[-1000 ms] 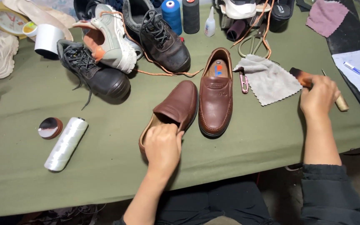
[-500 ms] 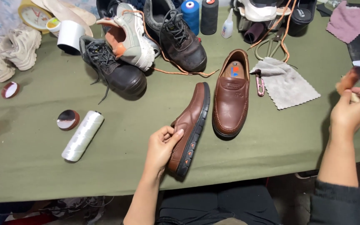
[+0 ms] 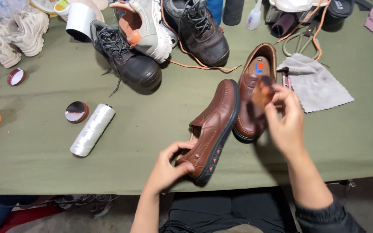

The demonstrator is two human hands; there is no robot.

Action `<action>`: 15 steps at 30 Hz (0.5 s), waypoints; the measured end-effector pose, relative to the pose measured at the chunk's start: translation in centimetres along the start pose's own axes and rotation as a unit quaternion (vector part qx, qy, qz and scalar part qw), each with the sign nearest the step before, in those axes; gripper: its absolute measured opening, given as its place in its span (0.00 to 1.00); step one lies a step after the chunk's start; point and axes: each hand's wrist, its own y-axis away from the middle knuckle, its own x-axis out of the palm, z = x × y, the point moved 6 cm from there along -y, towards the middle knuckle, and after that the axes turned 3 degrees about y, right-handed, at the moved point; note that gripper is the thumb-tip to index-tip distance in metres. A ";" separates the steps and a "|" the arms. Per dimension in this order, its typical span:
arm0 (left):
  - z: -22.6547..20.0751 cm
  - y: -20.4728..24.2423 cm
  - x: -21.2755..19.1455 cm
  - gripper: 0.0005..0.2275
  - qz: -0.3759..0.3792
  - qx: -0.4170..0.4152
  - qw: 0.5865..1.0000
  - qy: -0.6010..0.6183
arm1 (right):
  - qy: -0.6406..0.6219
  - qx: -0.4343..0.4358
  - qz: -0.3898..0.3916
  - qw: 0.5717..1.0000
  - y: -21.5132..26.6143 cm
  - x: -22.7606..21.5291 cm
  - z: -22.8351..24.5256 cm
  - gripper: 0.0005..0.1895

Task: The person polishes a brown leather loafer using a sponge and a brush. They apply polish to the upper and sole edges, then buff the shoe with a cloth and brush to finish.

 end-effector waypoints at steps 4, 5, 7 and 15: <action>-0.5 0.7 1.4 0.31 0.037 0.099 0.988 -0.109 | 0.038 -0.041 0.060 0.997 4.0 0.9 6.3 0.02; -0.9 0.9 1.8 0.30 0.038 0.121 0.985 -0.116 | 0.059 -0.054 0.077 0.994 5.2 1.2 7.2 0.02; -0.9 0.9 2.2 0.30 0.043 0.118 0.986 -0.111 | 0.063 -0.069 0.090 0.992 6.1 1.7 7.9 0.01; -1.2 1.6 2.9 0.25 0.018 0.151 0.985 -0.083 | 0.052 -0.129 0.126 0.982 7.2 3.8 9.3 0.05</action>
